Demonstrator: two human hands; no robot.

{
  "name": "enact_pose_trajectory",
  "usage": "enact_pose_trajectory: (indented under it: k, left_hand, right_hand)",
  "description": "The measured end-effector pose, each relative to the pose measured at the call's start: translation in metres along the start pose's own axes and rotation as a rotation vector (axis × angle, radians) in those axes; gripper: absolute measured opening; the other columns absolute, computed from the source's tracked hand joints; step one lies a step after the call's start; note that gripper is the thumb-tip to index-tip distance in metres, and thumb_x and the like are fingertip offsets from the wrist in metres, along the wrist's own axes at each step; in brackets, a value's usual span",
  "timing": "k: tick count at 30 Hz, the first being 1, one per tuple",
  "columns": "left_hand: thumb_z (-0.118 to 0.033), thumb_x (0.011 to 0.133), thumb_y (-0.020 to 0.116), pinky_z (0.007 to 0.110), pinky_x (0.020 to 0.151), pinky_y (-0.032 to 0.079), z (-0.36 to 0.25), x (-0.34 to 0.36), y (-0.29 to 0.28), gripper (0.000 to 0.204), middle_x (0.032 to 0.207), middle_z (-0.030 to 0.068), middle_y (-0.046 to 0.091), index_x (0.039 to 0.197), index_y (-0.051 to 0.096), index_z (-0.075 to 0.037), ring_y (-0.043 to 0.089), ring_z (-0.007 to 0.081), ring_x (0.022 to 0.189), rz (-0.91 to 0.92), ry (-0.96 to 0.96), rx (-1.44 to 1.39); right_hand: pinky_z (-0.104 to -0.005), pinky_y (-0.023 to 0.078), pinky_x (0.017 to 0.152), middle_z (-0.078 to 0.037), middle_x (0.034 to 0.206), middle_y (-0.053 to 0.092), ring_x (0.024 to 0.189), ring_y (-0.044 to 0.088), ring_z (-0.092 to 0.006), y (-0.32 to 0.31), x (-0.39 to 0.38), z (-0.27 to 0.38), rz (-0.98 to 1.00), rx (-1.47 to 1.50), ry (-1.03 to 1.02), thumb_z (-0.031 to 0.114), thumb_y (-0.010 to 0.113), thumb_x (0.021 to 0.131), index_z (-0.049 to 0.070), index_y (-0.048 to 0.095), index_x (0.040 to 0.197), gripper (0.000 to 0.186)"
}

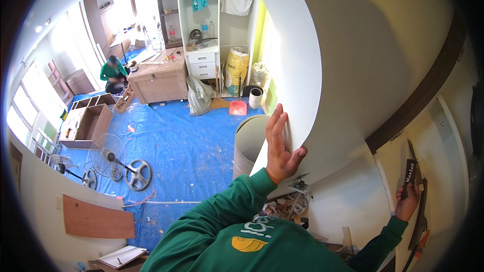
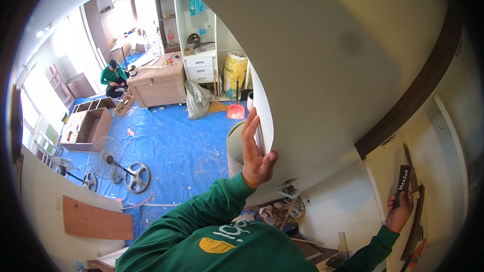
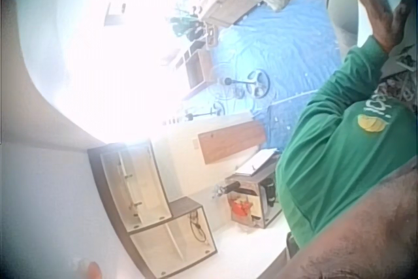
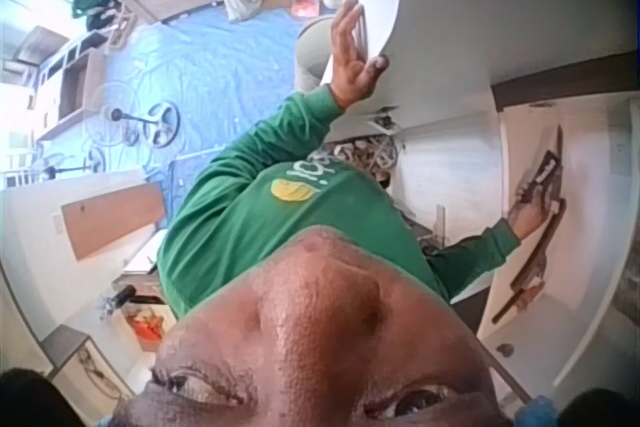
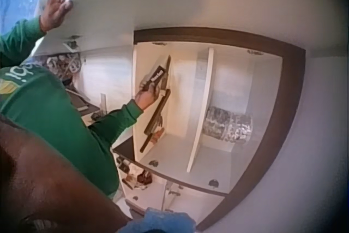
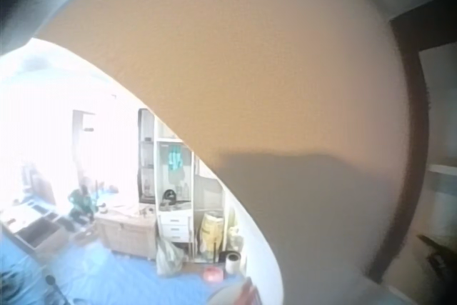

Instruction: The person fits a wooden trim strip along the inner edge of a white cabinet, using a utility knife to trim and adjust the piece. They repeatedly align, cut, and reposition the trim to achieve a flush fit.

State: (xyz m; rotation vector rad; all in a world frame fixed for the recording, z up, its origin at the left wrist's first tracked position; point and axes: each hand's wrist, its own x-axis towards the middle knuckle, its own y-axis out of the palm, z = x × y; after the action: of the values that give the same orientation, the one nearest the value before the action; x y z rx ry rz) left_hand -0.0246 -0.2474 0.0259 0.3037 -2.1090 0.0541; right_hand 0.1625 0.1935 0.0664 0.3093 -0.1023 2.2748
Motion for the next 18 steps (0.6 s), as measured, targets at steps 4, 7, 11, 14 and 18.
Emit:
enact_pose_trajectory:
  k: [4,7,11,14,18]
  left_hand:
    - [-0.042,0.09,0.064,0.048,0.116,0.024,0.0003,0.0019,-0.0021,0.081,0.154,0.0288,0.025,0.148,0.029,0.002,0.028,0.0421,0.142,0.002,0.011,-0.037]
    - [-0.042,0.09,0.065,0.048,0.116,0.024,0.0011,0.0027,-0.002,0.081,0.154,0.0289,0.024,0.148,0.029,0.001,0.028,0.0421,0.142,0.004,0.011,-0.042]
    - [-0.046,0.092,0.06,0.048,0.116,0.022,0.0037,0.0029,0.0005,0.081,0.154,0.029,0.024,0.148,0.028,0.002,0.027,0.0414,0.143,0.001,0.018,-0.03]
    - [-0.056,0.096,0.049,0.048,0.117,0.02,0.0017,0.0025,0.0024,0.083,0.154,0.0293,0.024,0.148,0.026,0.005,0.026,0.0402,0.144,0.002,0.006,-0.002]
    - [-0.056,0.096,0.049,0.047,0.117,0.02,-0.0005,-0.0005,0.0018,0.083,0.155,0.0292,0.024,0.148,0.026,0.005,0.026,0.04,0.144,-0.004,0.005,0.0]
  right_hand:
    - [-0.0228,0.036,0.048,-0.002,0.068,0.056,0.053,0.049,-0.0098,0.0048,-0.0035,0.0041,-0.011,-0.018,0.002,0.022,0.055,0.098,0.009,0.056,0.095,0.014]
    - [-0.0225,0.035,0.048,-0.001,0.068,0.056,0.053,0.048,-0.0094,0.0075,-0.0045,0.006,-0.003,-0.013,0.0,0.022,0.055,0.098,0.009,0.056,0.095,0.014]
    - [-0.0222,0.036,0.048,-0.001,0.067,0.056,0.053,0.048,-0.009,0.0042,-0.0009,0.0028,0.01,-0.013,-0.008,0.022,0.055,0.098,0.008,0.056,0.097,0.013]
    - [-0.0227,0.036,0.048,-0.001,0.067,0.055,0.054,0.048,-0.0094,0.0083,-0.003,0.0033,-0.028,-0.007,-0.005,0.022,0.055,0.098,0.008,0.056,0.096,0.014]
    - [-0.0233,0.036,0.048,-0.002,0.068,0.055,0.055,0.049,-0.0101,0.0093,-0.0054,0.0059,-0.016,0.029,0.003,0.022,0.055,0.098,0.008,0.056,0.097,0.014]
